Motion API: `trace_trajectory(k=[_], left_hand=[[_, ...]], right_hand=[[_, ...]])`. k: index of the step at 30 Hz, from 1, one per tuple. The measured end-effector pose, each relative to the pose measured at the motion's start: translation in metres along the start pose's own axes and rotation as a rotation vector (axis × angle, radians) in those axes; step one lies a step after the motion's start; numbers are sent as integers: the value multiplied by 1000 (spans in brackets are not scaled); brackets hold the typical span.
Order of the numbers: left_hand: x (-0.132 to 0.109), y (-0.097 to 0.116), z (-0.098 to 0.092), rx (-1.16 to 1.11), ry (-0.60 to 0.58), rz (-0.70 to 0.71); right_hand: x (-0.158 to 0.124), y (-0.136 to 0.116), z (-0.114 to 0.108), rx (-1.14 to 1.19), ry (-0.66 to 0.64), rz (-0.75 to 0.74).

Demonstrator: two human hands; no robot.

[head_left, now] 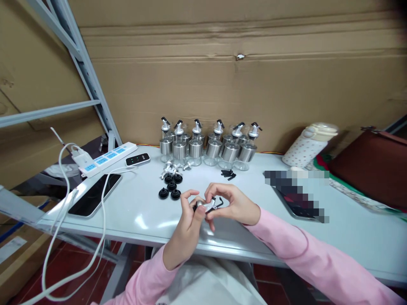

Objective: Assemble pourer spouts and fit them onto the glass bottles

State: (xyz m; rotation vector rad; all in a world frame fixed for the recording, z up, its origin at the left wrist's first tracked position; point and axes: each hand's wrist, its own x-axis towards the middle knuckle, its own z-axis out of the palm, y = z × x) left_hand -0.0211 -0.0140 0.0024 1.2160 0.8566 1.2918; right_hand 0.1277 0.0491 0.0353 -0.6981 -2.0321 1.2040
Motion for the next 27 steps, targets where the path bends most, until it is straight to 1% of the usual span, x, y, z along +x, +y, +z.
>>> trace_trajectory(k=[4, 6, 8, 10, 11, 13, 16, 19, 20, 21, 22, 24, 26, 27], left_hand=[[-2, 8, -2, -126, -44, -44], [-3, 10, -2, -168, -73, -43], [-4, 9, -2, -169, -84, -45], [-3, 6, 0, -167, -59, -30], [-2, 5, 0, -174, -31, -1], [1, 2, 2, -206, 43, 94], [7, -2, 3, -222, 135, 224], [11, -3, 3, -216, 174, 259], [12, -4, 3, -219, 181, 261], [12, -5, 3, -223, 185, 260], [13, -5, 2, -228, 187, 259], [14, -6, 2, -233, 184, 258], [15, -7, 2, -238, 176, 258], [14, -7, 1, -237, 173, 260]], right_hand=[[1, 3, -6, 388, -151, 43], [0, 5, -6, 534, -179, 52], [1, 4, -4, 602, -186, 78], [3, -1, -3, 609, -177, 147], [6, -5, -3, 598, -155, 184], [14, -14, -6, 562, -68, 226], [35, -29, -18, 545, 136, 218], [60, -40, -36, 566, 348, 149], [69, -41, -41, 564, 386, 127], [77, -41, -44, 555, 395, 121], [86, -40, -45, 538, 374, 141], [104, -33, -40, 479, 271, 244], [124, -21, -28, 392, 142, 344], [134, -15, -21, 345, 93, 359]])
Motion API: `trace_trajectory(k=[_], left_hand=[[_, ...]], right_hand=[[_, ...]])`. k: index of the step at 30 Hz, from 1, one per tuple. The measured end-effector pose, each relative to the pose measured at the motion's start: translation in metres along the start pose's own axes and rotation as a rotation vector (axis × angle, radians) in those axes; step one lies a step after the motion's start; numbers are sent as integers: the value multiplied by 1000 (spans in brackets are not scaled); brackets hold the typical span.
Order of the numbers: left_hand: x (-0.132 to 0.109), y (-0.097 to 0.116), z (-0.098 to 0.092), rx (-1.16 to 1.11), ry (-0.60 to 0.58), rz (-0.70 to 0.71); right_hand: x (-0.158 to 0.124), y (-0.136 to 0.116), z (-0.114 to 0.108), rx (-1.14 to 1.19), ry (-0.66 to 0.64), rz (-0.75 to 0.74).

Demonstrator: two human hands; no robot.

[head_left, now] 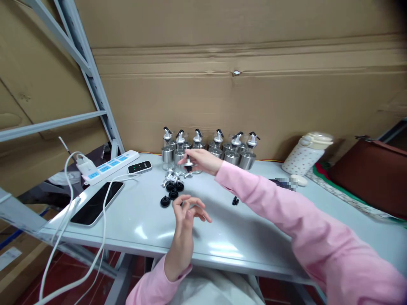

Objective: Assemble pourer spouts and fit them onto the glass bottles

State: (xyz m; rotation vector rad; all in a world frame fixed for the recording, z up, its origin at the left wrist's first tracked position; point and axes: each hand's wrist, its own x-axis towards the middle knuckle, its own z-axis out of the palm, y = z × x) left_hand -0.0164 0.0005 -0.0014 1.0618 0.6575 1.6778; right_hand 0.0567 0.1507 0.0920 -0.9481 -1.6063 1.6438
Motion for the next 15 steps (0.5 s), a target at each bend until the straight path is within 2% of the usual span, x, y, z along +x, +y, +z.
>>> trace_trajectory(k=[1, 3, 7, 11, 15], left_hand=[[-1, 1, 0, 6, -8, 1], [-2, 2, -1, 37, -29, -5], [-5, 2, -1, 43, -28, -6], [-2, -3, -1, -2, 6, 13], [3, -4, -4, -18, -24, 1]], right_hand=[[12, 5, 5, -77, -20, 1], [33, 14, 12, -214, 26, -38], [60, 26, 5, -329, 89, -85], [68, 32, -7, -427, 92, -125], [63, 33, -6, -481, 75, -150]])
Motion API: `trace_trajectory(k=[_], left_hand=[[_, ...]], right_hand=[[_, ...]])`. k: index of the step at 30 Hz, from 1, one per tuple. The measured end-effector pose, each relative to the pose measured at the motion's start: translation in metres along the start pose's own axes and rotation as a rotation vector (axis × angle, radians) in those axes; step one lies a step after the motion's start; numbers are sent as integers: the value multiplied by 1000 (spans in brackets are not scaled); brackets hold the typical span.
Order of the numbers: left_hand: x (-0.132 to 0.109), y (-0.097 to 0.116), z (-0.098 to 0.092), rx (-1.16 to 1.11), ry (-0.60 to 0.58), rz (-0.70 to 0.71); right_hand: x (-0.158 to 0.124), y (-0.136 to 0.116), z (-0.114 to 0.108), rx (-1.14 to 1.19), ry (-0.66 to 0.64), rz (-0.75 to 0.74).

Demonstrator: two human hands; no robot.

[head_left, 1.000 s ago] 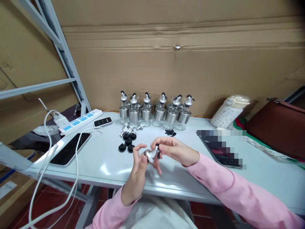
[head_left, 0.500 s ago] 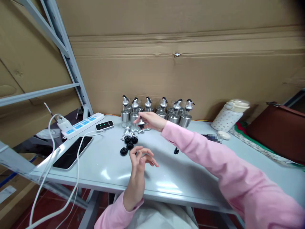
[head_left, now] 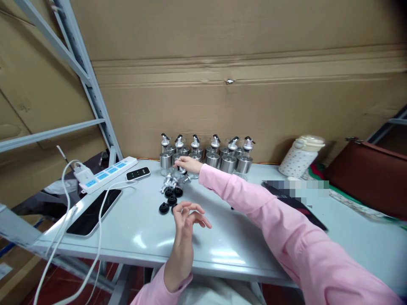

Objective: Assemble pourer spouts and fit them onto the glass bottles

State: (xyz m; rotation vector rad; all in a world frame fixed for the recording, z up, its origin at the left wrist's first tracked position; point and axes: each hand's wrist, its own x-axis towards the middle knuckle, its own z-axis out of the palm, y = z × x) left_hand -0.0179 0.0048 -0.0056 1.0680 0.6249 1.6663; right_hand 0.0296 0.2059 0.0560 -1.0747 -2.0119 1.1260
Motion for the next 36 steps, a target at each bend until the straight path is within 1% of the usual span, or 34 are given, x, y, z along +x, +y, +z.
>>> trace_trajectory(k=[2, 4, 6, 7, 9, 10, 11, 12, 14, 15, 16, 17, 19, 20, 21, 23, 25, 27, 29, 30, 31, 33, 34, 36], left_hand=[[1, 1, -1, 1, -15, -4], [2, 2, -2, 1, -19, -8], [1, 2, -1, 0, -16, -11], [0, 2, -1, 1, -12, -8], [-3, 2, 1, 11, -4, 10], [-4, 1, 1, 19, -4, 19], [-6, 1, 2, 28, -7, 25], [-7, 1, 3, 35, -12, 24], [-10, 1, 5, 42, -22, 6], [-10, 2, 5, 42, -26, -7], [-11, 2, 6, 39, -29, -22], [-12, 2, 6, 33, -32, -38], [-12, 3, 7, 12, -35, -75], [-12, 4, 7, -2, -34, -93], [-13, 5, 7, -18, -31, -108], [-13, 7, 7, -47, -31, -126], [-14, 8, 8, -75, -54, -149], [-14, 7, 9, -142, -91, -216], [-13, 5, 11, -288, -116, -351], [-11, 4, 12, -384, -104, -440], [-10, 2, 13, -483, -72, -540], [-6, 0, 13, -651, 50, -719], [-4, -1, 13, -711, 130, -775], [-1, -2, 10, -781, 254, -823]], right_hand=[[-9, -8, -2, -6, -1, -29], [-25, -22, -12, -3, 2, -66], [-43, -40, -34, -26, 50, -114], [-53, -49, -50, -52, 103, -146], [-69, -63, -91, -373, 399, -319], [-74, -66, -114, -554, 548, -367], [-77, -66, -138, -709, 674, -351], [-79, -63, -161, -822, 780, -290], [-78, -46, -202, -886, 911, -181], [-76, -35, -217, -898, 922, -123], [-74, -22, -229, -909, 870, -53], [-73, -9, -236, -902, 766, 35], [-70, 13, -241, -850, 577, 203], [-69, 22, -240, -832, 506, 247], [-68, 29, -238, -826, 473, 269], [-66, 39, -233, -843, 469, 276], [-65, 44, -233, -878, 507, 280], [-66, 46, -236, -916, 552, 290], [-71, 44, -243, -947, 600, 298], [-74, 40, -247, -960, 632, 300], [-78, 35, -251, -972, 681, 294], [-88, 19, -256, -992, 816, 256], [-93, 8, -256, -1000, 913, 207], [-106, -18, -252, -1015, 1044, 140]])
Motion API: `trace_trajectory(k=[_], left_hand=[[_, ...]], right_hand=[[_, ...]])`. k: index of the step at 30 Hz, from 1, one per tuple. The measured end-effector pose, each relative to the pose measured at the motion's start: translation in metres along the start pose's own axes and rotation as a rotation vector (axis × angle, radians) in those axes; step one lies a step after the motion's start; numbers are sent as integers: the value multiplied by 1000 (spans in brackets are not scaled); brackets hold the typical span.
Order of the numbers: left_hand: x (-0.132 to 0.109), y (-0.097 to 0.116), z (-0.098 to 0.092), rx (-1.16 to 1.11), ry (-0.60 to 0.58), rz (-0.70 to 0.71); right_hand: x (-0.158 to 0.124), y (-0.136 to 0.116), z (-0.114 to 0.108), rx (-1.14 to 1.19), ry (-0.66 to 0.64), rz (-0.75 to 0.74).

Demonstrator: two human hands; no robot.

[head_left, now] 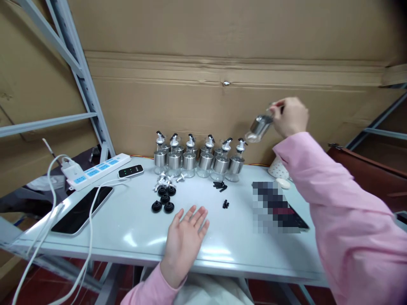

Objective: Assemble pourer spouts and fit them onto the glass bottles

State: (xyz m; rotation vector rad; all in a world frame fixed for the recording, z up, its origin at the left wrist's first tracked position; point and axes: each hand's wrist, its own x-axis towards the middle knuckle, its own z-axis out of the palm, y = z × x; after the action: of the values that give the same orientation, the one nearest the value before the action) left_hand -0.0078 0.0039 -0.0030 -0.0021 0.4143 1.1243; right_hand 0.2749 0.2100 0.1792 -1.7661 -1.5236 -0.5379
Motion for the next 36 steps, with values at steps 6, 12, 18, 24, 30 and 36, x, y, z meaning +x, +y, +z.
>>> trace_trajectory(k=[6, 12, 18, 24, 30, 36], left_hand=[[3, 4, -7, -36, 1, -8], [1, 2, -8, -91, -13, -46], [-1, -1, -9, -105, -83, -95], [0, -5, -9, -94, -131, -142], [-1, -3, -7, -132, -106, -109], [-6, -3, 0, -134, -29, -94]], right_hand=[[-33, -50, -87, 161, 529, -140], [-88, -85, -119, 627, 122, -98], [-156, -111, -92, 811, -418, -428], [-178, -117, -67, 791, -615, -525], [-177, -115, -69, 849, -691, -507], [-177, -118, -74, 887, -758, -530]])
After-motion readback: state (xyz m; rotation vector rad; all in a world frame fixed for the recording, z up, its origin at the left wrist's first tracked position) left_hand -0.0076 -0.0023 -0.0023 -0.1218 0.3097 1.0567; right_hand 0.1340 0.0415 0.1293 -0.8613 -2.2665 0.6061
